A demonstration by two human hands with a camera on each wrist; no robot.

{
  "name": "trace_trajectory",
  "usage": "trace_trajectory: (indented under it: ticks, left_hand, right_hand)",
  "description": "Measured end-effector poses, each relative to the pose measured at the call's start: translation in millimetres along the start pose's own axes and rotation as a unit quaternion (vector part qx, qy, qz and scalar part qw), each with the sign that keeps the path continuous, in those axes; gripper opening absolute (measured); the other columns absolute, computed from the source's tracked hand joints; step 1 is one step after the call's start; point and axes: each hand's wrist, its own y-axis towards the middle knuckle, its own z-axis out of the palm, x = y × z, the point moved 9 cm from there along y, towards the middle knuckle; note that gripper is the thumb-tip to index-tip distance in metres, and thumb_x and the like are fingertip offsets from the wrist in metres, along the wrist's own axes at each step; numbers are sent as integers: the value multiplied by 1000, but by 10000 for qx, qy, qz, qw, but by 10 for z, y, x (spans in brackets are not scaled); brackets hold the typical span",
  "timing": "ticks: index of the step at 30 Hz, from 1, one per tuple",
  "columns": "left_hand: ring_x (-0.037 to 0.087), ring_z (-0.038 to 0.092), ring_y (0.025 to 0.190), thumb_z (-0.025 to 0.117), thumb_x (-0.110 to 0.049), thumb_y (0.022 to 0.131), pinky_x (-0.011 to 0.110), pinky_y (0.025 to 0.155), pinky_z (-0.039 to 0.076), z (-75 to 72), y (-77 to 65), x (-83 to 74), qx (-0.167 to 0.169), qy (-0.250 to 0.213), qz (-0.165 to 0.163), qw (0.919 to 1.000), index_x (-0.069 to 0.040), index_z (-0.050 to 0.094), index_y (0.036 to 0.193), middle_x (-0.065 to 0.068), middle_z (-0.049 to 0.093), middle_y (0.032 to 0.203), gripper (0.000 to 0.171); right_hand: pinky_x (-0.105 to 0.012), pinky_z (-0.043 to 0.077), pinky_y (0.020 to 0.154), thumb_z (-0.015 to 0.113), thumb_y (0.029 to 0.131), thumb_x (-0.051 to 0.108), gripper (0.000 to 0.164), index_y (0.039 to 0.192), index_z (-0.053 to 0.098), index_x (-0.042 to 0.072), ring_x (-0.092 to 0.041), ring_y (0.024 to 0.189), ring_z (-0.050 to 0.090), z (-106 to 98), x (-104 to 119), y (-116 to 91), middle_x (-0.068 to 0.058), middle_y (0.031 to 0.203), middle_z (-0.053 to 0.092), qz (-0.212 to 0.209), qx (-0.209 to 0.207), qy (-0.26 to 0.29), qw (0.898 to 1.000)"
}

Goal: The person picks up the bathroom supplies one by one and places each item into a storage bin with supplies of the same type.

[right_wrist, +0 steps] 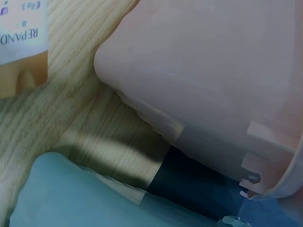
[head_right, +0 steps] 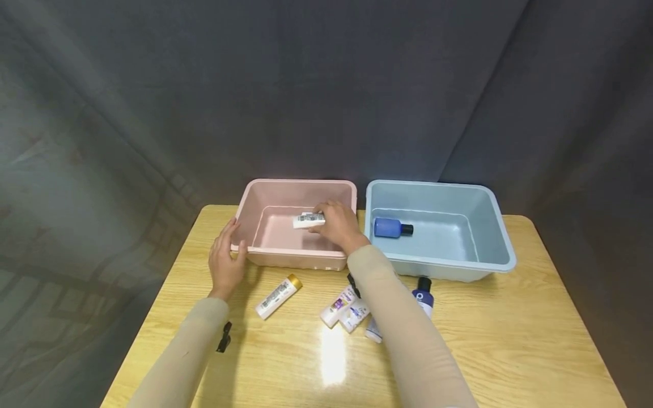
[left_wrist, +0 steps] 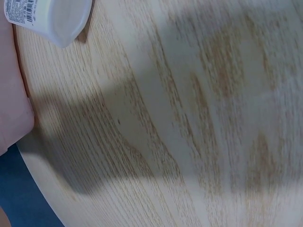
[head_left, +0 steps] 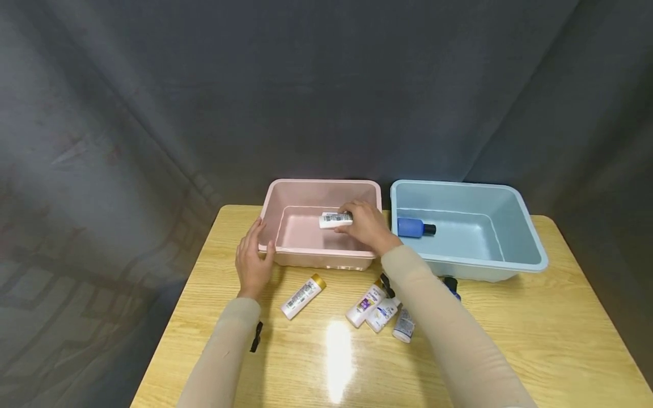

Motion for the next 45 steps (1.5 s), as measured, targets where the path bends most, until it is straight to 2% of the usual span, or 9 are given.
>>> trace_trajectory:
  ticks: [7,14,26,34,45]
  left_hand:
    - [28,49,129,62,-15,92,45,103,37,37,-2,3,51,-44,-12,10000,-11,54,140,-3,44,153,49]
    - [29,52,124,58,-22,92,46,99,39,29,-24,6,-93,4,102,9999,-10,55,138,-1,46,151,48]
    - [28,51,127,56,-24,92,45,101,38,36,-35,-2,-88,-14,128,9999,-10,55,138,-2,45,152,48]
    - [30,51,126,56,-24,92,47,102,38,40,-39,-19,-169,-30,230,9996,-8,56,137,-1,46,152,48]
    - [30,53,123,54,-26,93,46,104,38,35,-36,-27,-178,16,237,9996,-7,56,136,-1,46,151,48]
  right_hand:
    - [-41,47,96,86,76,36,49,116,70,12,-26,111,59,48,-62,9,-6,119,67,143,102,-64,9998]
    - [-42,47,96,86,77,34,48,116,70,10,-27,108,60,80,-56,23,-8,115,67,87,122,-270,9995]
    - [-40,47,96,84,79,34,47,117,70,9,-25,106,58,70,-69,-12,-8,113,67,141,103,-303,9994]
    - [-40,48,94,69,94,31,29,113,71,10,-23,105,59,27,-81,-15,-6,109,66,195,-85,-105,9997]
    - [-40,47,98,66,96,33,31,117,69,11,-23,110,58,18,-73,-40,-5,114,65,168,-102,-63,9998]
